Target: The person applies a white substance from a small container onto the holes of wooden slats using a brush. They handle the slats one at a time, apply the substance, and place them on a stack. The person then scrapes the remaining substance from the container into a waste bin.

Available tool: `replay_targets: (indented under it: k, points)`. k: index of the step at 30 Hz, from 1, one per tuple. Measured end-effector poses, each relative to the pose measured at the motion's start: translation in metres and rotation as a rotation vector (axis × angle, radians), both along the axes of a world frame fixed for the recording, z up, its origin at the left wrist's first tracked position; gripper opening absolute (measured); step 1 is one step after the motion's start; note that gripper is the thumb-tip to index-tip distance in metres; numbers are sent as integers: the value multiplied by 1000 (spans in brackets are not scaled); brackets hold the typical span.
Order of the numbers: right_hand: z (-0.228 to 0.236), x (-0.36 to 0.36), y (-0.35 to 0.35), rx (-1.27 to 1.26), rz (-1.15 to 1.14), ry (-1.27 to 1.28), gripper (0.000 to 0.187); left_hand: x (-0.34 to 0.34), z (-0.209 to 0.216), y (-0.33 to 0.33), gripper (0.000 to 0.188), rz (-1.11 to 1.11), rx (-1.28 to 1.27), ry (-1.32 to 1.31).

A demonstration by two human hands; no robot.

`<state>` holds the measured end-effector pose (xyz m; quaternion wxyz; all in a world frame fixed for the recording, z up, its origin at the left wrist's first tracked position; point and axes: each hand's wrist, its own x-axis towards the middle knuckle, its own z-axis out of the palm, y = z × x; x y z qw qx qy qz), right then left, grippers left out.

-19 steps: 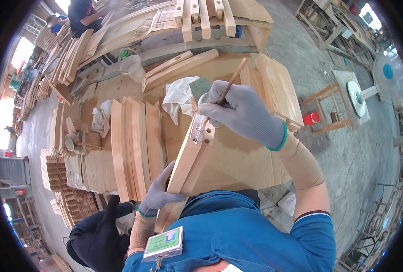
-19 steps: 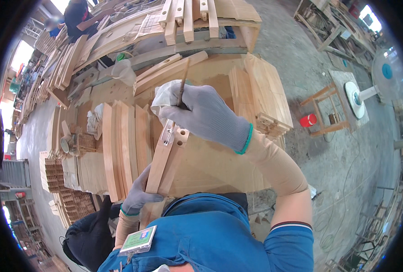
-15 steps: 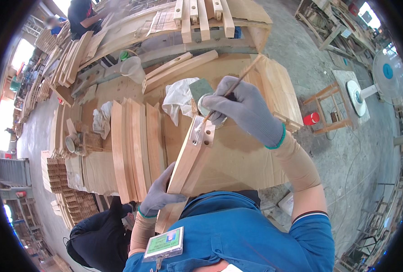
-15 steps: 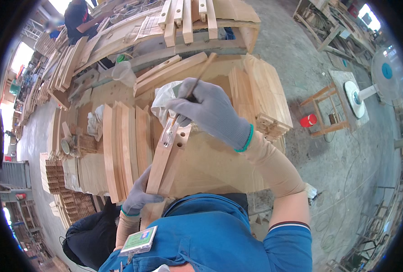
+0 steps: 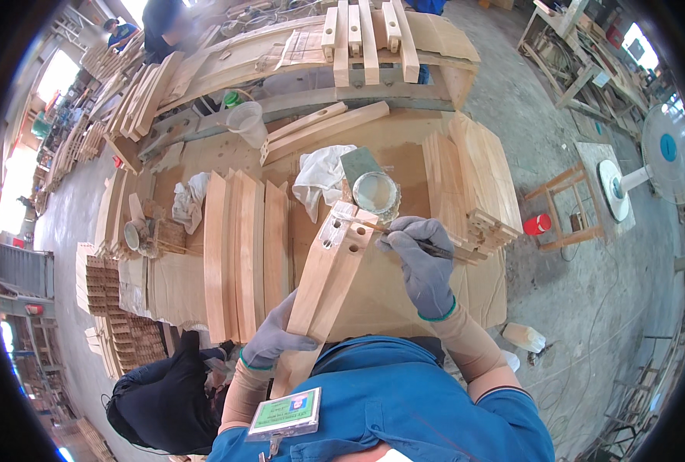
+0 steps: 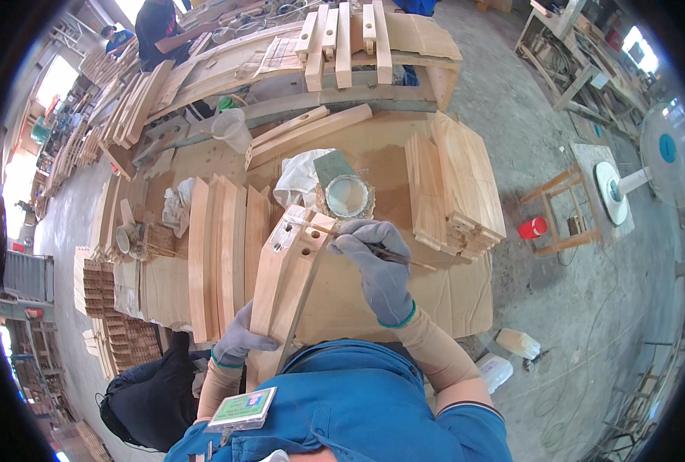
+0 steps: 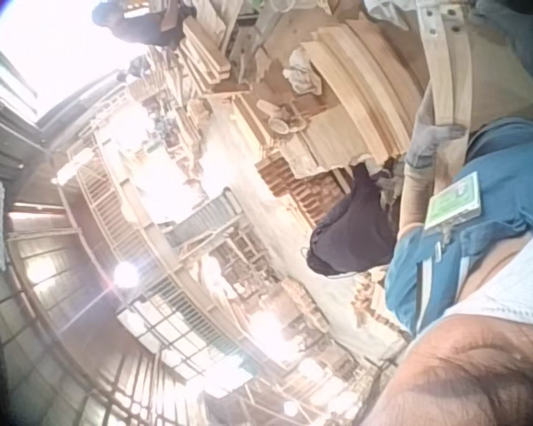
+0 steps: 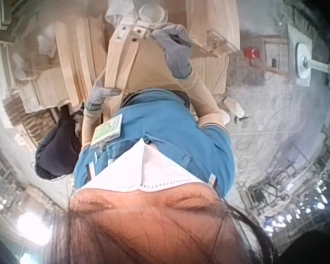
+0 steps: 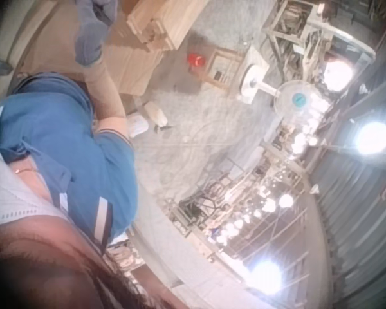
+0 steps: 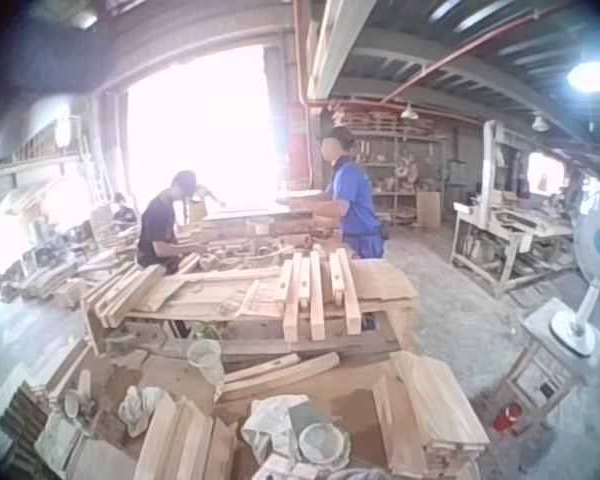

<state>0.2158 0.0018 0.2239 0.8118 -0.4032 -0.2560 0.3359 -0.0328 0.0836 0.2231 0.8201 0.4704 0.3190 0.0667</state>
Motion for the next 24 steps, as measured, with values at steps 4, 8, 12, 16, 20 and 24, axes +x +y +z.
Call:
replay_targets:
  k: [4,8,12,16,20,24]
  points:
    - [0,2,-5,40,-14,-49,15,3,6,-2,103,4,-10,7]
    - [5,2,-8,53,-29,-236,17,4,7,-2,103,0,-7,3]
    - [-4,5,-5,43,-26,-90,18,4,5,-1,102,-43,19,4]
    - [0,3,-4,80,-47,-140,17,-1,-5,-1,102,-36,-1,-6]
    - [-3,5,-3,72,-65,-153,19,-1,-4,-1,102,-42,3,3]
    - [-1,12,-1,94,-79,-53,19,-4,-9,1,102,-62,14,-5]
